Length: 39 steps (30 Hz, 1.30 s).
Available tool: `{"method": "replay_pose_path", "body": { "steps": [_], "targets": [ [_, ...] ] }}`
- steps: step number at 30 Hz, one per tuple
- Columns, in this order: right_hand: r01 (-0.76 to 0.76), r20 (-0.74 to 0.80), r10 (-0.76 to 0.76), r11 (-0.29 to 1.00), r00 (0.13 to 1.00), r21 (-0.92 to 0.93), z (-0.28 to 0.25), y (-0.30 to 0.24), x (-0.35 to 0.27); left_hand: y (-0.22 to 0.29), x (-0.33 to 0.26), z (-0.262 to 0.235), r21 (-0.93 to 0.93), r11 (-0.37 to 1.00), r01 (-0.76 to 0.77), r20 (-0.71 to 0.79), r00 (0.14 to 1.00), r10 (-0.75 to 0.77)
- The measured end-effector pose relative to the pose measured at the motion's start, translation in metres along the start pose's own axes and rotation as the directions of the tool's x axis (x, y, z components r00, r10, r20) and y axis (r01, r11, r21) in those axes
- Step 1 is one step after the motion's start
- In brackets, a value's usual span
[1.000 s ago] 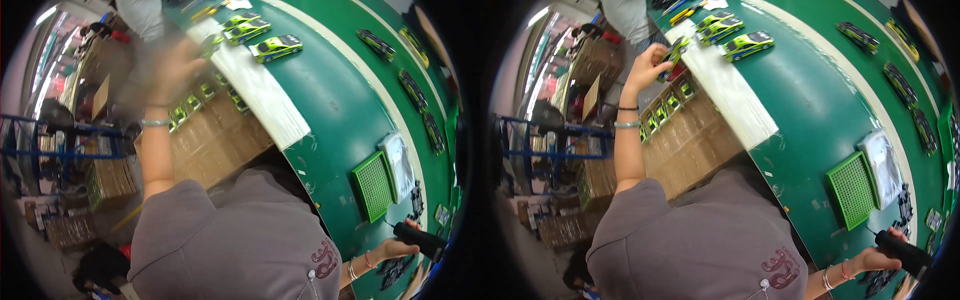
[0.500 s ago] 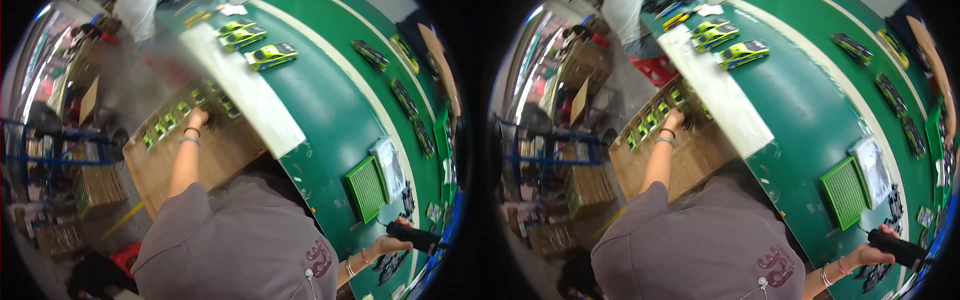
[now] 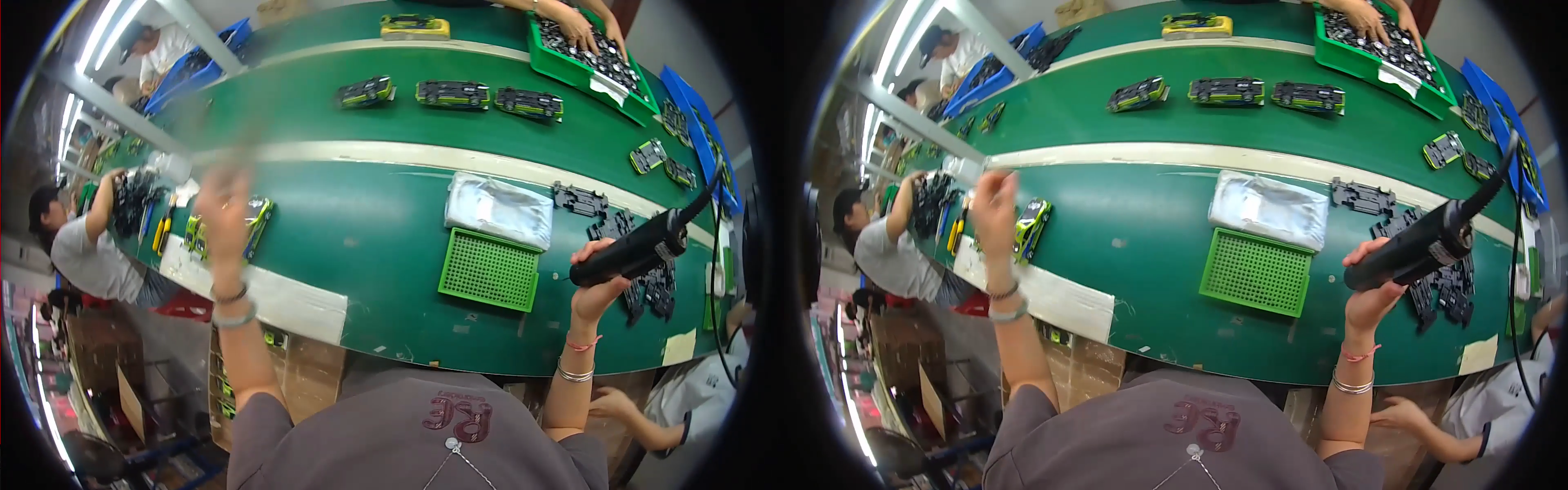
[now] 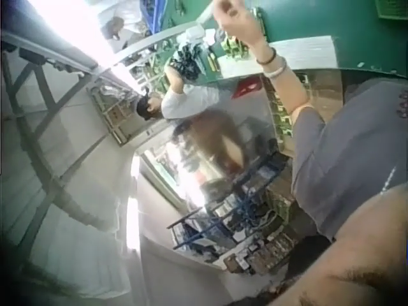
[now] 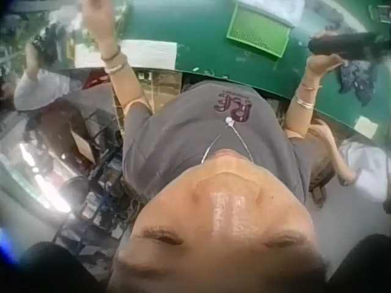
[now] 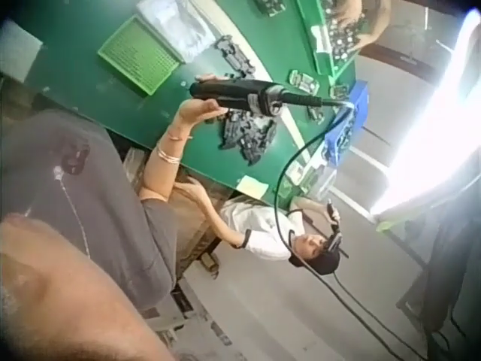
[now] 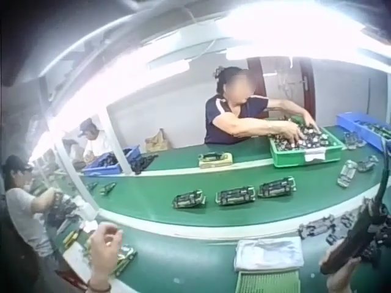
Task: The person assembles toy cars along a conveyor line by securing screws into their chassis using an electric screwdriver, then places the finished toy cars into a cardboard box.
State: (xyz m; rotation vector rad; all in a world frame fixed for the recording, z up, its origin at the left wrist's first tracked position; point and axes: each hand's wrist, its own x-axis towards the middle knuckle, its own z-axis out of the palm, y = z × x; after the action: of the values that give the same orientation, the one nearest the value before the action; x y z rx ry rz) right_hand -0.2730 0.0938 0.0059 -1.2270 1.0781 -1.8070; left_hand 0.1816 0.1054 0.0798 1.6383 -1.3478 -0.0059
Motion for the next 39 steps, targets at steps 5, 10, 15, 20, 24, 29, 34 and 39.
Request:
{"method": "replay_pose_path", "body": {
  "steps": [5,10,15,20,24,29,34,39],
  "targets": [
    [-0.025,0.077,0.021,0.999,0.997,0.042,-0.001,0.0,-0.001,0.06,0.074,0.183,-0.154,0.745,-0.649,0.364,0.664,0.653],
    [-0.041,0.084,0.037,0.998,0.996,0.039,-0.001,0.001,-0.004,0.054,0.1,0.288,-0.12,0.741,-0.661,0.615,0.537,0.578],
    [-0.054,0.027,0.052,0.996,0.998,0.075,-0.003,0.002,-0.001,0.043,0.096,0.302,-0.13,0.811,-0.57,0.606,0.602,0.52],
    [0.045,0.025,-0.049,0.989,0.999,0.138,-0.005,0.01,0.003,0.087,0.053,0.243,-0.421,0.789,-0.448,0.548,0.567,0.614],
    [-0.007,0.042,0.005,0.999,0.999,0.044,-0.004,0.004,0.001,0.114,0.005,0.202,-0.522,0.711,-0.472,0.569,0.428,0.702],
    [-0.04,0.041,0.041,0.999,0.998,-0.027,-0.001,0.002,0.0,0.113,-0.029,0.198,-0.529,0.699,-0.48,0.625,0.336,0.704],
    [0.014,0.002,-0.014,0.999,1.0,0.049,0.007,-0.007,0.002,0.103,-0.028,0.206,-0.564,0.651,-0.508,0.584,0.313,0.749],
    [0.045,0.048,-0.07,0.915,0.996,0.4,0.051,-0.037,-0.011,0.099,-0.026,0.204,-0.598,0.677,-0.429,0.606,0.312,0.732]
  ]
}}
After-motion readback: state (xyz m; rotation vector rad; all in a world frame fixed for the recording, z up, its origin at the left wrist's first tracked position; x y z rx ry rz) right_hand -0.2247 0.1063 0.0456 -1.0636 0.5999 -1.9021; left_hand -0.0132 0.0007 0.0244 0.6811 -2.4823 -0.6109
